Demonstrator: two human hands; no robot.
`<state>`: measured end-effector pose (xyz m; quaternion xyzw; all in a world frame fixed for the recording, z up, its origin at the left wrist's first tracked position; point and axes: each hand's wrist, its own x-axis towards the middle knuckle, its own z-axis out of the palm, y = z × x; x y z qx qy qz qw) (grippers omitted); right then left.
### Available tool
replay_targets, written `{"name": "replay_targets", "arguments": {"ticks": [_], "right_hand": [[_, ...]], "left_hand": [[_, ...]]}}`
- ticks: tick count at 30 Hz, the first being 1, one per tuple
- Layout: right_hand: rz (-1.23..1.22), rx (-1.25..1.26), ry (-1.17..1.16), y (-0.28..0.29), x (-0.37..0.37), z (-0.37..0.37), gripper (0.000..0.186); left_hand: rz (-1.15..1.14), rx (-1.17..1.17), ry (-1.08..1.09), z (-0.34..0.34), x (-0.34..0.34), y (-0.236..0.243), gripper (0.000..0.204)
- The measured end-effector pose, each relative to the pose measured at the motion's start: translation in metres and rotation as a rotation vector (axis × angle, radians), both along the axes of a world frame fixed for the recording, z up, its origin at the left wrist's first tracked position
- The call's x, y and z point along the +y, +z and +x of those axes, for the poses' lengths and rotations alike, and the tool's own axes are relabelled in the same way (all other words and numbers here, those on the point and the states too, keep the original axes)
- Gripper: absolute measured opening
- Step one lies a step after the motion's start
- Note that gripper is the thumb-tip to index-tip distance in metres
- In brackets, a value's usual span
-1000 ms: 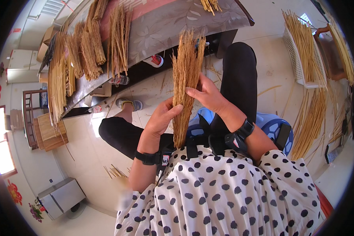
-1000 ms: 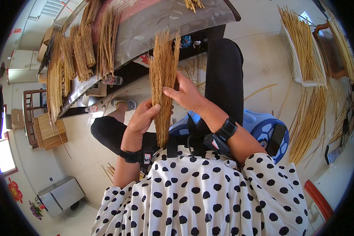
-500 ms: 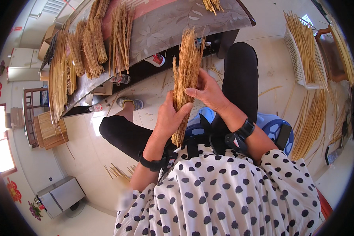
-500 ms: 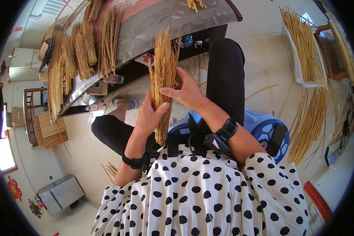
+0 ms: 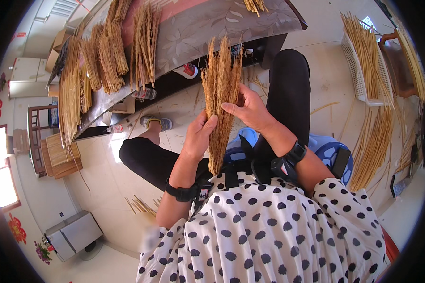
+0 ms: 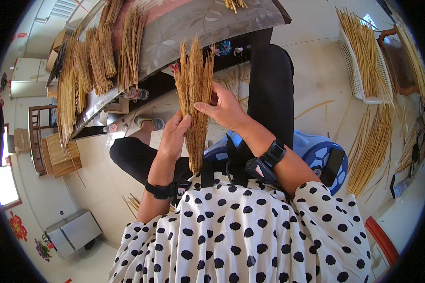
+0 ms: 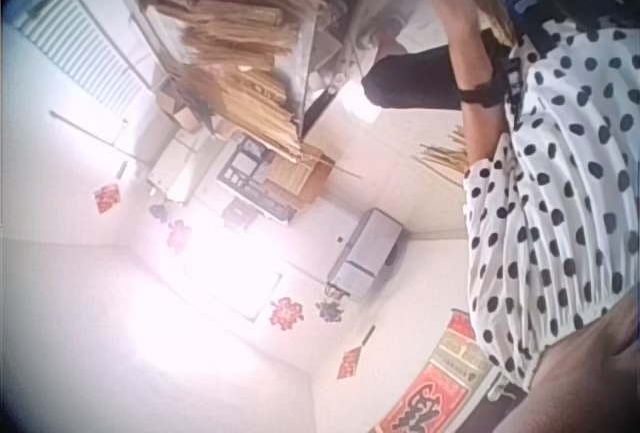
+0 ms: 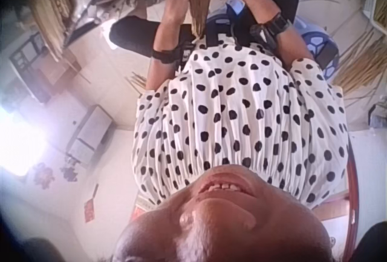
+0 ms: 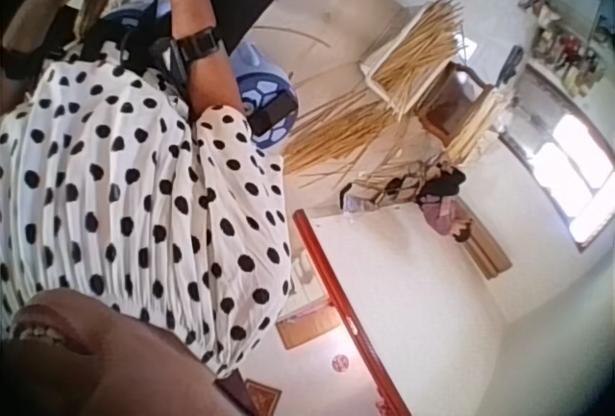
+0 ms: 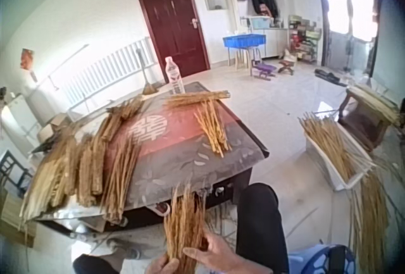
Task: Bundling and organizing stalks of straw or grain for workshop processing.
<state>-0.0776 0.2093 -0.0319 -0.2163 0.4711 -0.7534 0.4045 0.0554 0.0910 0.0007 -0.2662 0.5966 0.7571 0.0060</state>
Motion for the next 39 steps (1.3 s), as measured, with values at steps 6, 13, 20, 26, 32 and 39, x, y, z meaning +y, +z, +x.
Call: {"name": "replay_targets", "arguments": {"ticks": [6, 13, 20, 26, 32, 39], "right_hand": [[0.01, -0.009, 0.004, 0.002, 0.0, 0.0, 0.046], [-0.003, 0.035, 0.001, -0.004, -0.001, 0.0, 0.045], [0.007, -0.016, 0.015, -0.003, -0.001, 0.0, 0.044], [0.017, -0.024, -0.003, -0.004, -0.001, 0.001, 0.043], [0.064, 0.018, -0.008, -0.006, -0.001, -0.001, 0.046], [-0.04, -0.106, 0.004, 0.001, -0.001, 0.0, 0.052]], "left_hand": [[0.066, 0.008, 0.005, 0.001, -0.003, -0.006, 0.042], [0.034, 0.028, -0.002, 0.001, -0.005, -0.009, 0.041], [0.067, 0.011, 0.004, 0.002, -0.007, -0.012, 0.041], [0.016, -0.017, -0.017, 0.001, -0.006, -0.006, 0.042], [-0.057, -0.045, -0.068, 0.005, -0.012, -0.007, 0.044], [-0.28, -0.084, -0.072, 0.004, -0.008, -0.003, 0.036]]}}
